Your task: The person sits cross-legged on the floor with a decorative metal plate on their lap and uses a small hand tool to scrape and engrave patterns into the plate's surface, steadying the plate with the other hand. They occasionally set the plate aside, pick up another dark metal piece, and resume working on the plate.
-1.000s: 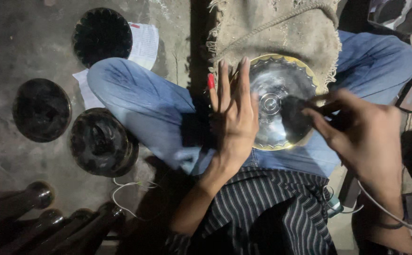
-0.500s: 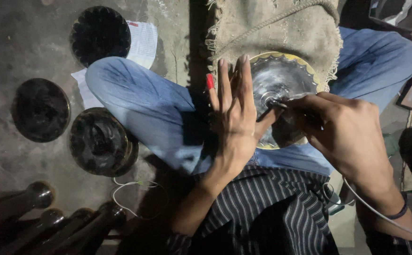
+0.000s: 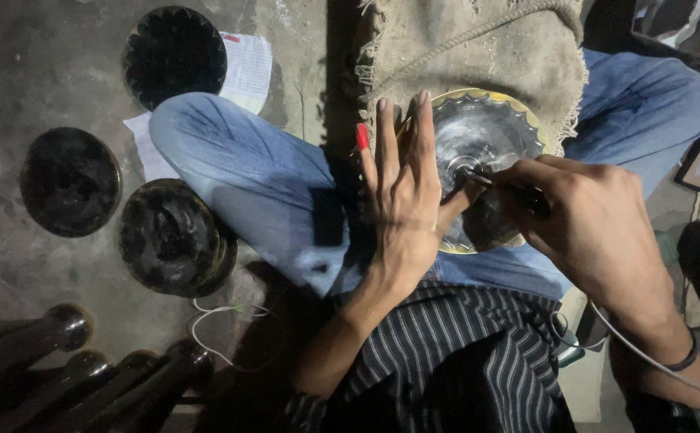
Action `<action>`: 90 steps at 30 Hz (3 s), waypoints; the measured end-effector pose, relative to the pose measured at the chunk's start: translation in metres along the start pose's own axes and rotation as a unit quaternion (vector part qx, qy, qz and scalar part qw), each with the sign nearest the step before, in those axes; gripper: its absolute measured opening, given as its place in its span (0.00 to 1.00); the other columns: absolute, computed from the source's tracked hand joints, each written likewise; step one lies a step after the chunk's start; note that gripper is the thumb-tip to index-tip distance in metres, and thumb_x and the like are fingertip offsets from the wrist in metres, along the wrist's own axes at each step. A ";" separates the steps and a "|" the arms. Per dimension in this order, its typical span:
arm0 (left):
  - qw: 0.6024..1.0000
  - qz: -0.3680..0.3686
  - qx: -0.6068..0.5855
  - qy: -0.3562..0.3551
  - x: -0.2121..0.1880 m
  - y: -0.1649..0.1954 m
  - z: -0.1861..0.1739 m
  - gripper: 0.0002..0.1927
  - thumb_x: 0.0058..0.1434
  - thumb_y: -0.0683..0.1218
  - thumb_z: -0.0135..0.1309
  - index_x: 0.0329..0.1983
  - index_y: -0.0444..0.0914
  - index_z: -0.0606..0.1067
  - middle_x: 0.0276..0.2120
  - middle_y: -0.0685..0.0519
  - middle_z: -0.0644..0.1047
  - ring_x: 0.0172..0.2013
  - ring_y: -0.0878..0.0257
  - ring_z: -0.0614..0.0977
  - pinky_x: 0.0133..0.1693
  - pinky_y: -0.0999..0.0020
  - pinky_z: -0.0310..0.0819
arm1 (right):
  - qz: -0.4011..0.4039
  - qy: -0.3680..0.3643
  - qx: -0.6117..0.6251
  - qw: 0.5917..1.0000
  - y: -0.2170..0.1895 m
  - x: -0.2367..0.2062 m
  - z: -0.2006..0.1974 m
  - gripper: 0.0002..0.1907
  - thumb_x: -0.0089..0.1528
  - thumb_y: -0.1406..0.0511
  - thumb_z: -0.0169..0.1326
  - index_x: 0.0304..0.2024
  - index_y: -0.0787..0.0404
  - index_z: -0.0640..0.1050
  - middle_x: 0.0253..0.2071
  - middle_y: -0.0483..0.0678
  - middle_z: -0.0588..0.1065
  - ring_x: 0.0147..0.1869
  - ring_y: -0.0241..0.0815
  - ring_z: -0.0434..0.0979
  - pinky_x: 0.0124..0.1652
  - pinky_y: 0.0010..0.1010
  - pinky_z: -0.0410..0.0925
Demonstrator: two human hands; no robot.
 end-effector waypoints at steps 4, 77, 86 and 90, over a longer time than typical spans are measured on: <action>1.000 0.002 -0.006 0.006 0.000 0.001 -0.003 0.59 0.59 0.59 0.66 0.80 0.35 0.41 0.69 0.38 0.70 0.79 0.40 0.49 0.76 0.33 0.37 | -0.020 0.009 -0.021 1.000 -0.003 0.000 -0.003 0.13 0.55 0.65 0.65 0.43 0.60 0.84 0.33 0.50 0.81 0.28 0.45 0.81 0.30 0.36 0.73; 1.000 0.002 -0.014 -0.011 0.002 0.004 -0.011 0.62 0.53 0.55 0.72 0.79 0.36 0.44 0.74 0.43 0.63 0.78 0.42 0.52 0.75 0.36 0.43 | 0.023 -0.001 -0.029 0.999 -0.006 -0.007 0.002 0.09 0.59 0.62 0.63 0.36 0.59 0.80 0.30 0.48 0.79 0.26 0.48 0.79 0.28 0.39 0.70; 0.995 0.080 0.002 -0.063 0.013 -0.009 -0.002 0.64 0.50 0.61 0.72 0.79 0.43 0.42 0.76 0.49 0.59 0.78 0.38 0.48 0.71 0.18 0.28 | 0.088 0.052 0.078 0.992 0.013 -0.020 -0.007 0.12 0.59 0.66 0.66 0.45 0.61 0.84 0.35 0.51 0.83 0.27 0.38 0.83 0.27 0.28 0.71; 0.989 0.090 0.053 -0.102 0.016 -0.009 -0.003 0.64 0.49 0.62 0.69 0.79 0.45 0.42 0.76 0.51 0.56 0.78 0.38 0.46 0.72 0.19 0.30 | 0.120 0.113 0.099 0.981 0.014 -0.027 -0.011 0.13 0.59 0.66 0.70 0.42 0.64 0.82 0.32 0.52 0.82 0.35 0.37 0.84 0.34 0.26 0.72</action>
Point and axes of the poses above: each hand's wrist, its own x-axis towards the middle knuckle, its own z-axis out of the palm, y = z × x, the point moved 5 cm from there along x, towards the middle knuckle
